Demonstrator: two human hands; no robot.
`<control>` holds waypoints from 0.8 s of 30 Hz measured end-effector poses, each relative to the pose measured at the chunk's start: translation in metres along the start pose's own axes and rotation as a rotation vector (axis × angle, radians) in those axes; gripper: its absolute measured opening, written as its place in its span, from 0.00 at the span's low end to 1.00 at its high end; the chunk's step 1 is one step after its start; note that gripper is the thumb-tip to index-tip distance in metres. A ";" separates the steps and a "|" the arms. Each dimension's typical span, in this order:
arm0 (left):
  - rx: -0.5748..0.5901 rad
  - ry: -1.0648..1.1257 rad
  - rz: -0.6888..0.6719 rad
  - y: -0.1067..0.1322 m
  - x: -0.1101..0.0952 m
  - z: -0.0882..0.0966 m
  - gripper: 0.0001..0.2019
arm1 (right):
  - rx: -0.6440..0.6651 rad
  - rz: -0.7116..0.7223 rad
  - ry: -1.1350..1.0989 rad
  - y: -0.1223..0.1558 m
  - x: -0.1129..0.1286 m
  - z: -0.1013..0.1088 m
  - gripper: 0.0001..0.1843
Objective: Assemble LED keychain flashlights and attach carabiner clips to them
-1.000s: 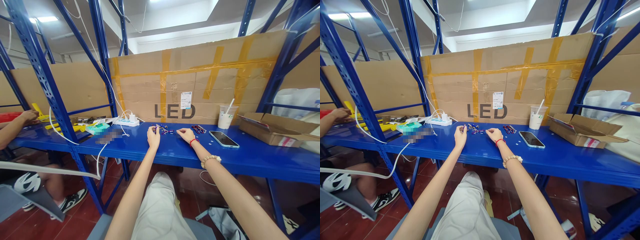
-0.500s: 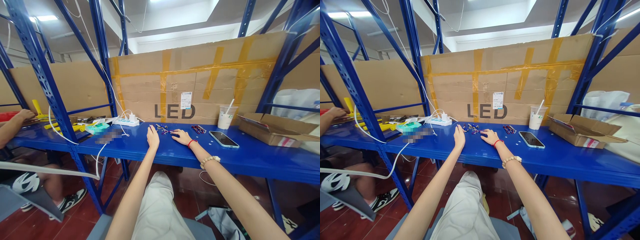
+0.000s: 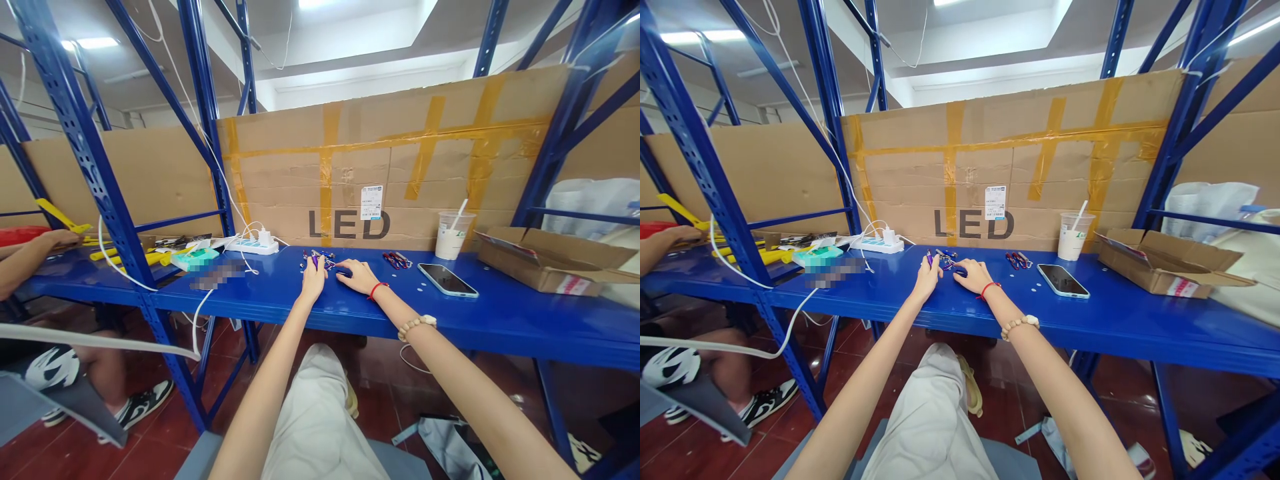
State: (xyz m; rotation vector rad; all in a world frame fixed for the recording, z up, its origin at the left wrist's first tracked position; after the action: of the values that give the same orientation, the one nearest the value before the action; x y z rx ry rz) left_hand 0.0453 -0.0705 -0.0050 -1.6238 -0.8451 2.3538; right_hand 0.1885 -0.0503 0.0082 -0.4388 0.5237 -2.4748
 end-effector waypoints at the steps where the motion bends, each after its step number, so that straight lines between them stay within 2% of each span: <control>1: 0.003 -0.003 0.010 0.001 -0.001 0.000 0.12 | 0.008 0.030 -0.002 0.000 0.004 -0.001 0.21; 5: 0.016 -0.013 0.020 0.002 -0.002 0.000 0.07 | 0.052 0.127 -0.007 -0.003 0.014 -0.007 0.27; 8: 0.024 -0.012 0.016 0.001 0.000 -0.001 0.08 | 0.085 0.156 -0.004 -0.004 0.015 -0.010 0.26; 12: 0.038 0.005 0.009 -0.001 0.006 -0.004 0.09 | 0.089 0.166 0.004 -0.005 0.014 -0.011 0.24; 17: 0.055 0.012 0.005 -0.002 0.010 -0.006 0.09 | 0.102 0.158 -0.005 -0.007 0.012 -0.012 0.26; 24: 0.087 -0.003 0.013 -0.002 0.008 -0.006 0.11 | 0.081 0.159 -0.008 -0.011 0.014 -0.012 0.25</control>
State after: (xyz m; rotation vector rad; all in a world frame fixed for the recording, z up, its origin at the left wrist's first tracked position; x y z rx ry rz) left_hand 0.0467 -0.0634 -0.0123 -1.5962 -0.7242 2.3670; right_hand 0.1672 -0.0465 0.0051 -0.3605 0.4353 -2.3312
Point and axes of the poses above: each hand's wrist, its own y-axis away from the middle knuckle, its own z-axis out of the back of the hand, x = y × z, the point moved 3 cm from there along -y, towards the middle knuckle, and after that the axes turned 1 degree about -z, right-handed, at the moved point
